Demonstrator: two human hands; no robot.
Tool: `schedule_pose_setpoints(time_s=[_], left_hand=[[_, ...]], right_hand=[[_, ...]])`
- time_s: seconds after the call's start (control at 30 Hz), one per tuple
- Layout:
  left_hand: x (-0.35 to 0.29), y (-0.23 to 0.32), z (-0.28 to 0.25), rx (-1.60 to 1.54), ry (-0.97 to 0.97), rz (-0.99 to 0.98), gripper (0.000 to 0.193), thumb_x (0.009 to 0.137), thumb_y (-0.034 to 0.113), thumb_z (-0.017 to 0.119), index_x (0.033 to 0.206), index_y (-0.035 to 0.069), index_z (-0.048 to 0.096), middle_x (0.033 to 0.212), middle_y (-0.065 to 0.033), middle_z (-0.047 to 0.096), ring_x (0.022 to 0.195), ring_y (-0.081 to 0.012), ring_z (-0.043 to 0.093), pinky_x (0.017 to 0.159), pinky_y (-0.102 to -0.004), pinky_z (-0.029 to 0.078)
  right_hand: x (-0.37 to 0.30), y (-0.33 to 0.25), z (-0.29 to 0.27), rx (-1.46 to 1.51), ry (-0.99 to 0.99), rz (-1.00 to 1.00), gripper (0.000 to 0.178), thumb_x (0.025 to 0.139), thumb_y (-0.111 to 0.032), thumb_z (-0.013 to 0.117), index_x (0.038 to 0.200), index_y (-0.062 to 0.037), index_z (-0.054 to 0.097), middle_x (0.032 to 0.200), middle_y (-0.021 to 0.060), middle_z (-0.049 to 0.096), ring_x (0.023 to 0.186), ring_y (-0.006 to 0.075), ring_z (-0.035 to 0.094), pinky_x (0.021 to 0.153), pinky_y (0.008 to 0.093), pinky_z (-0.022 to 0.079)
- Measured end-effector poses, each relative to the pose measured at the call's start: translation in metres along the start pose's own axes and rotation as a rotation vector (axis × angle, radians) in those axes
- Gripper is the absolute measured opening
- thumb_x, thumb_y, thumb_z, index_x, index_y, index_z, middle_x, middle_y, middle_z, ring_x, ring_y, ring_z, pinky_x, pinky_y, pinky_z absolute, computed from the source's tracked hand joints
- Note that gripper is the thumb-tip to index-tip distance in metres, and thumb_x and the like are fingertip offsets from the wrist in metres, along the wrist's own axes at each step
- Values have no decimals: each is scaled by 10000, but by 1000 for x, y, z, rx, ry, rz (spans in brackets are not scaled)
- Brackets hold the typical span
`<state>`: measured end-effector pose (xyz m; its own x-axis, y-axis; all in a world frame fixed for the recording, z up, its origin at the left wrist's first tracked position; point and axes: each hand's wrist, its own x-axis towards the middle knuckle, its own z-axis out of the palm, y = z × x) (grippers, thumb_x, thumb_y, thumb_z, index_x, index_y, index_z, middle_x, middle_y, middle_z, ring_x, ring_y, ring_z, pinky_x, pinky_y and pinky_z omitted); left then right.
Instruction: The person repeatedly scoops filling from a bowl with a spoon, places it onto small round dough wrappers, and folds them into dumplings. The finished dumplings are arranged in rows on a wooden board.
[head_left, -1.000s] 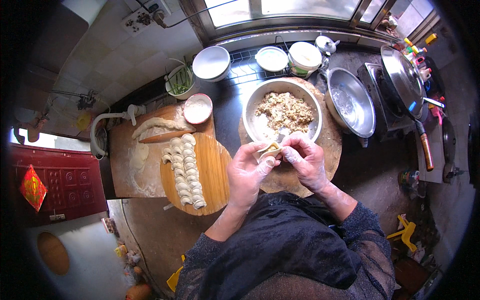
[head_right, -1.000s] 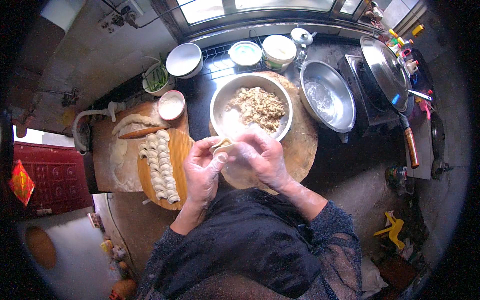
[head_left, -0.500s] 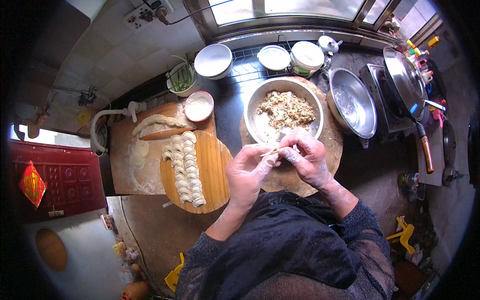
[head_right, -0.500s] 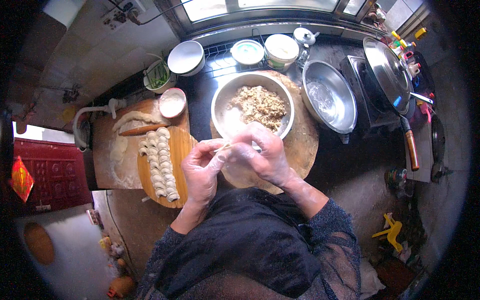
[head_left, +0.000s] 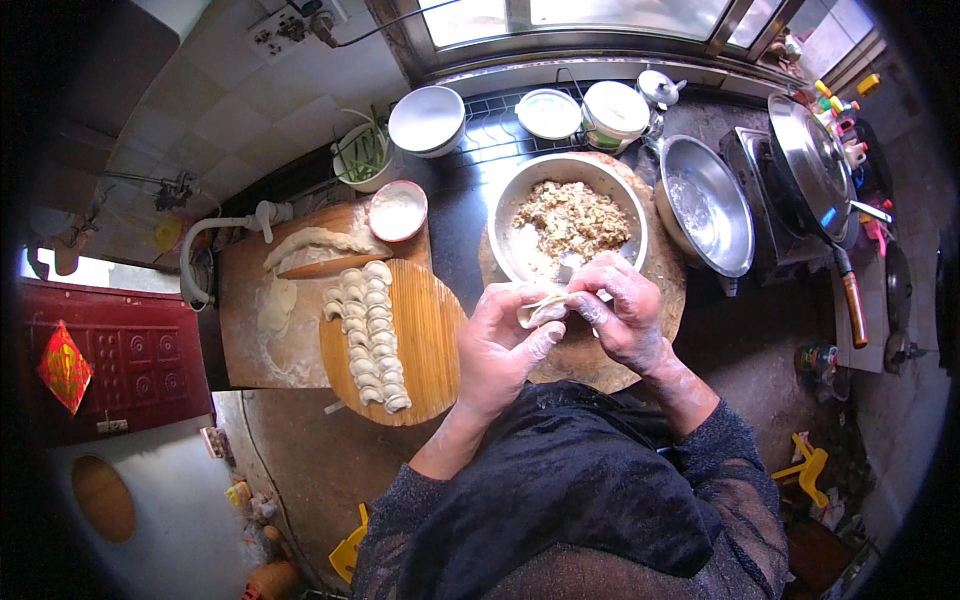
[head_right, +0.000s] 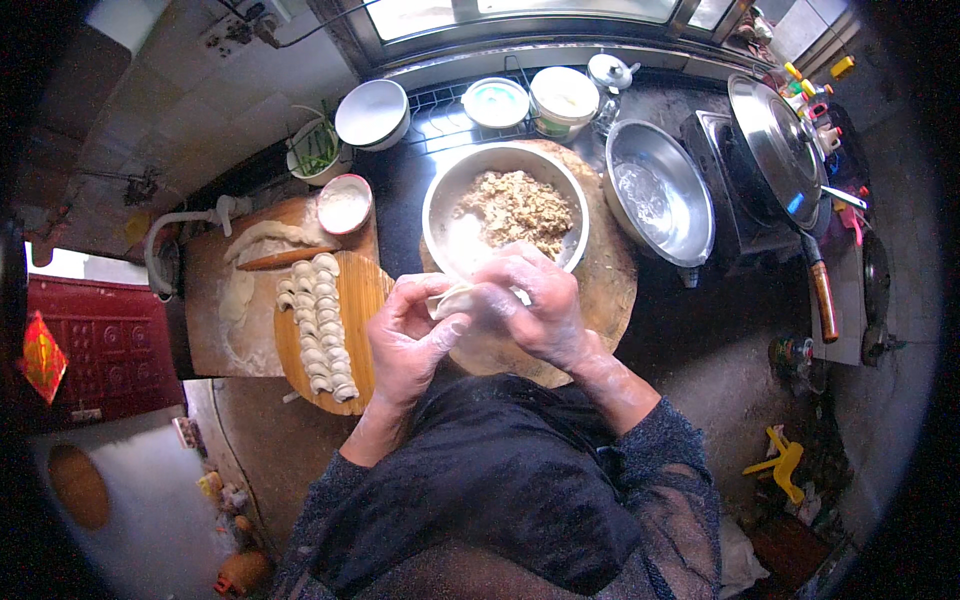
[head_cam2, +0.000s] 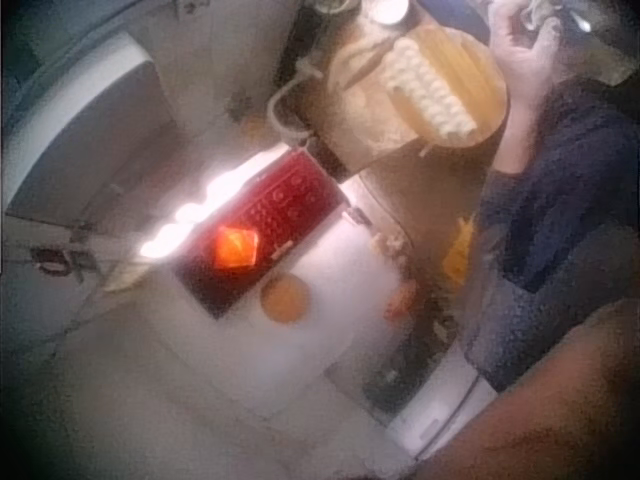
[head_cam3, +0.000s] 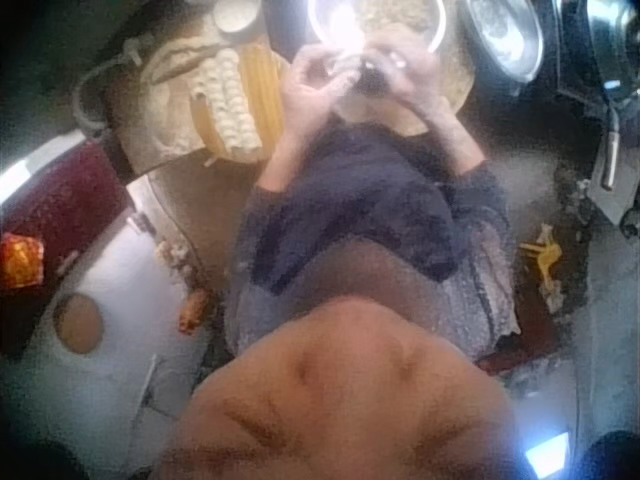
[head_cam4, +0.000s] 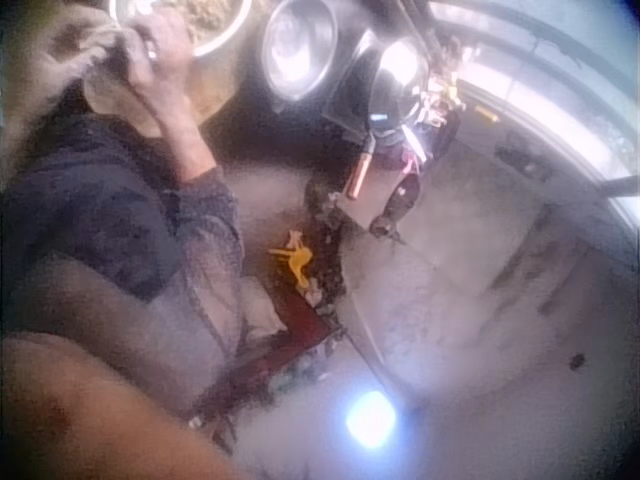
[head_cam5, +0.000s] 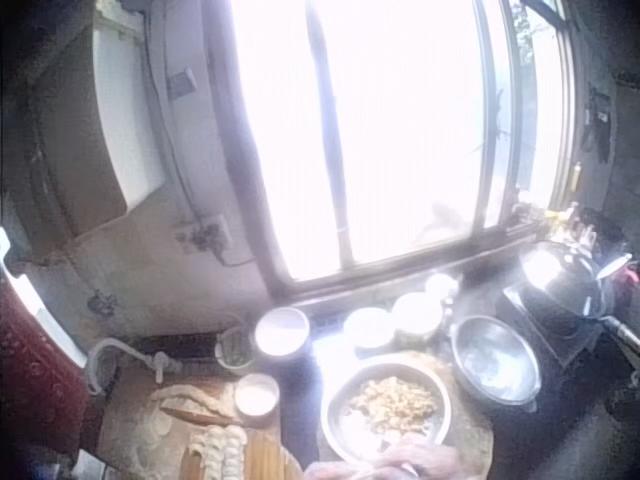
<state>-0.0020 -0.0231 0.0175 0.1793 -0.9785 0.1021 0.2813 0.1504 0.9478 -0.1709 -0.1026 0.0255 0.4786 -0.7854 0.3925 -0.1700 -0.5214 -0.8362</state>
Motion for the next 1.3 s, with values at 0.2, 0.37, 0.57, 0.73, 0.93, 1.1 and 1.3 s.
schedule_pose_setpoints(time_s=[0.2,0.37,0.57,0.73,0.93,1.1,1.3], left_hand=[[-1,-1,-3,144,11,7,345,846,-81,715,1160,-25,581,1126,-85,596,1058,-169,616,936,-292,506],[0,3,7,-76,51,-18,516,820,-109,710,1273,-11,482,1135,-109,600,1053,-160,613,961,-316,513],[2,0,2,73,-8,24,546,844,-108,696,1308,11,433,1179,-117,587,1101,-189,613,970,-323,506],[2,0,7,-44,5,14,566,847,-105,692,1328,12,418,1175,-121,589,1109,-195,612,979,-326,501],[0,3,7,32,-23,-1,597,846,-102,691,1355,14,403,1176,-126,590,1111,-202,613,983,-327,499],[0,0,6,35,-33,-13,598,850,-96,689,1363,17,402,1180,-127,594,1102,-188,616,973,-320,503],[-1,4,8,193,-63,9,603,847,-91,687,1372,25,415,1142,-108,625,1048,-158,620,918,-293,508]], right_hand=[[3,-1,-5,24,-52,34,192,827,-59,730,1017,-39,706,955,120,680,879,270,676,765,352,535],[3,-2,-4,-62,-41,-44,176,827,-67,727,1000,-46,706,938,116,668,891,283,655,773,367,532],[7,-8,-8,-55,-55,-79,149,819,-75,733,964,-49,711,945,109,673,892,281,656,766,375,535],[2,-4,-8,-63,-28,-56,165,813,-87,739,975,-60,722,952,94,680,884,278,656,762,379,535],[6,-9,-10,-66,-52,-112,195,808,-106,747,997,-68,718,948,104,684,887,283,654,762,377,531],[5,-5,-11,-101,-63,-163,200,813,-113,746,999,-49,712,953,91,684,884,276,649,753,374,526],[5,-11,-7,-147,-42,-227,192,800,-124,764,979,-64,727,895,76,662,835,257,638,745,374,506]])
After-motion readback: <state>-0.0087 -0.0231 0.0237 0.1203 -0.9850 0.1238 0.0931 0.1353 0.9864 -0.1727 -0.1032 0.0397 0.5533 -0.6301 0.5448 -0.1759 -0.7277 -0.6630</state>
